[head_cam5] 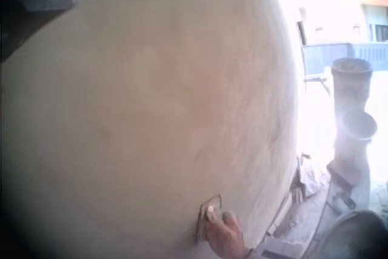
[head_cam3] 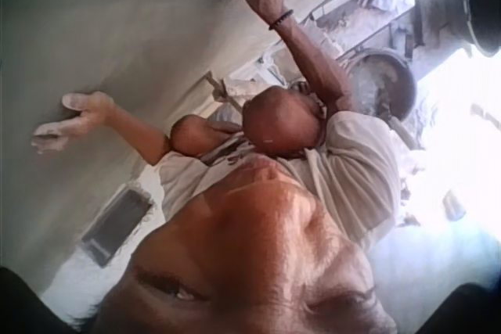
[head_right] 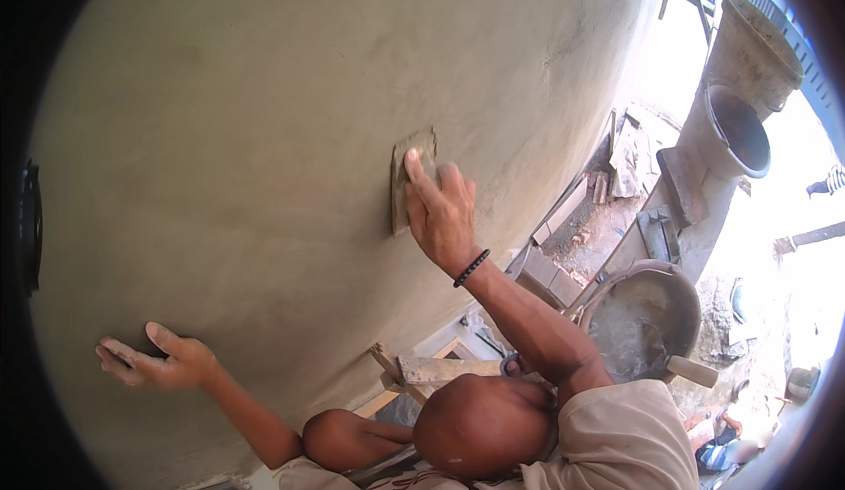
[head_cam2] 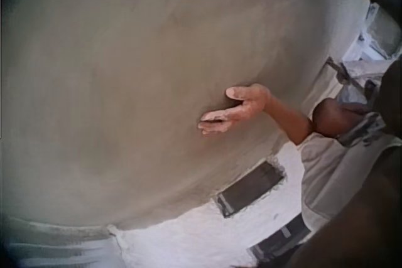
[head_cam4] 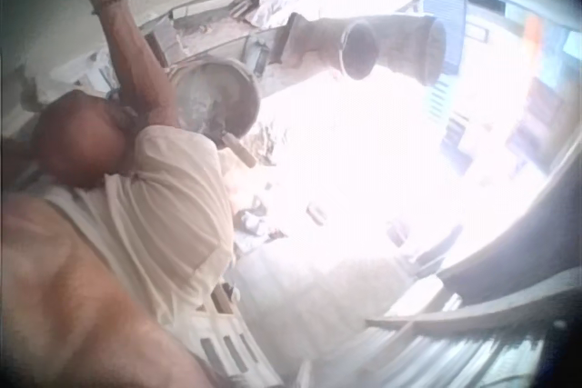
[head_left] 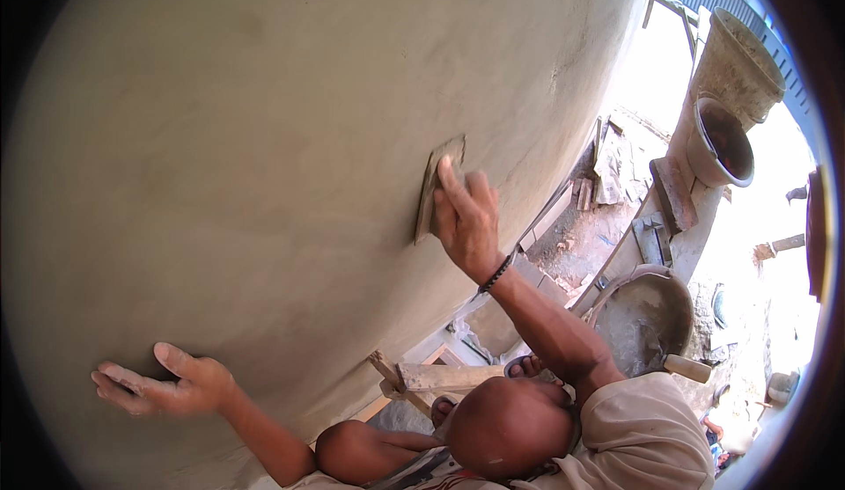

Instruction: The person uses a wooden float to smooth the surface of a wet plaster wall while standing on a wooden scaffold.

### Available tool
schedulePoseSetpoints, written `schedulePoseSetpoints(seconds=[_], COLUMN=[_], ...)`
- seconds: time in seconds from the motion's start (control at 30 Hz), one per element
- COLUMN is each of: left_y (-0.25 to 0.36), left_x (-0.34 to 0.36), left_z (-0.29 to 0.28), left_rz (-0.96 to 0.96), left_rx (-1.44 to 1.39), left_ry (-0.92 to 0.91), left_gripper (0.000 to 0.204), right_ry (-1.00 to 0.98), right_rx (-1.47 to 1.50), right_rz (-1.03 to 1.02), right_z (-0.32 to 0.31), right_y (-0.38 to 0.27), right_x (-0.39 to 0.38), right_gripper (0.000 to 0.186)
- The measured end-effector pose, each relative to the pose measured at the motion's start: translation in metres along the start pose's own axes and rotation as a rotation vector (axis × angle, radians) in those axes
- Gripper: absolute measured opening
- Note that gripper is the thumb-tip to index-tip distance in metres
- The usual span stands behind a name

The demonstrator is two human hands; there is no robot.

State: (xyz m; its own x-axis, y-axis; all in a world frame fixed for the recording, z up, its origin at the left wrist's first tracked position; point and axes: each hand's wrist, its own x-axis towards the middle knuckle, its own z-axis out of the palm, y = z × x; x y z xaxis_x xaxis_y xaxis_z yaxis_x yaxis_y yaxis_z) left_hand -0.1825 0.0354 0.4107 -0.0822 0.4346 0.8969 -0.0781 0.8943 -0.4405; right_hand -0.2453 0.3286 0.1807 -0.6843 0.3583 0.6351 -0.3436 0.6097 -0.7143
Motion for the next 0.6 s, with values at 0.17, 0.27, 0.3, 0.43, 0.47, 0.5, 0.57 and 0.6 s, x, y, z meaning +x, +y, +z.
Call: schedulePoseSetpoints(seconds=[0.17,0.27,0.3,0.43,0.47,0.5,0.57,0.6], left_y=[-0.019,-0.008,-0.001,-0.001,-0.001,-0.002,-0.007,-0.006], left_x=[-0.004,-0.011,-0.009,-0.008,-0.009,-0.008,-0.008,-0.01], left_z=[-0.002,-0.002,-0.001,-0.002,-0.001,0.0,-0.003,-0.004], left_rz=[0.032,-0.004,-0.015,-0.044,-0.052,-0.056,-0.05,-0.054], left_rx=[-0.031,-0.047,-0.051,-0.051,-0.059,-0.062,-0.037,-0.019], left_ry=[0.023,0.0,-0.002,-0.015,-0.003,0.014,0.005,-0.011], left_gripper=[0.057,0.058,0.059,0.06,0.06,0.061,0.062,0.061], right_ry=[0.06,0.331,0.425,0.434,0.416,0.403,0.268,0.199], right_rx=[0.059,-0.024,-0.031,-0.014,-0.038,-0.057,0.058,0.087], right_rz=[-0.041,-0.315,-0.409,-0.295,-0.257,-0.221,-0.22,-0.179], right_z=[0.003,-0.028,-0.037,-0.043,-0.036,-0.027,-0.003,0.016], right_y=[-0.024,-0.031,-0.02,-0.025,-0.02,-0.019,-0.052,-0.06], right_x=[0.046,0.143,0.169,0.171,0.157,0.137,0.081,0.041], right_gripper=[0.045,0.035,0.033,0.037,0.034,0.031,0.04,0.044])
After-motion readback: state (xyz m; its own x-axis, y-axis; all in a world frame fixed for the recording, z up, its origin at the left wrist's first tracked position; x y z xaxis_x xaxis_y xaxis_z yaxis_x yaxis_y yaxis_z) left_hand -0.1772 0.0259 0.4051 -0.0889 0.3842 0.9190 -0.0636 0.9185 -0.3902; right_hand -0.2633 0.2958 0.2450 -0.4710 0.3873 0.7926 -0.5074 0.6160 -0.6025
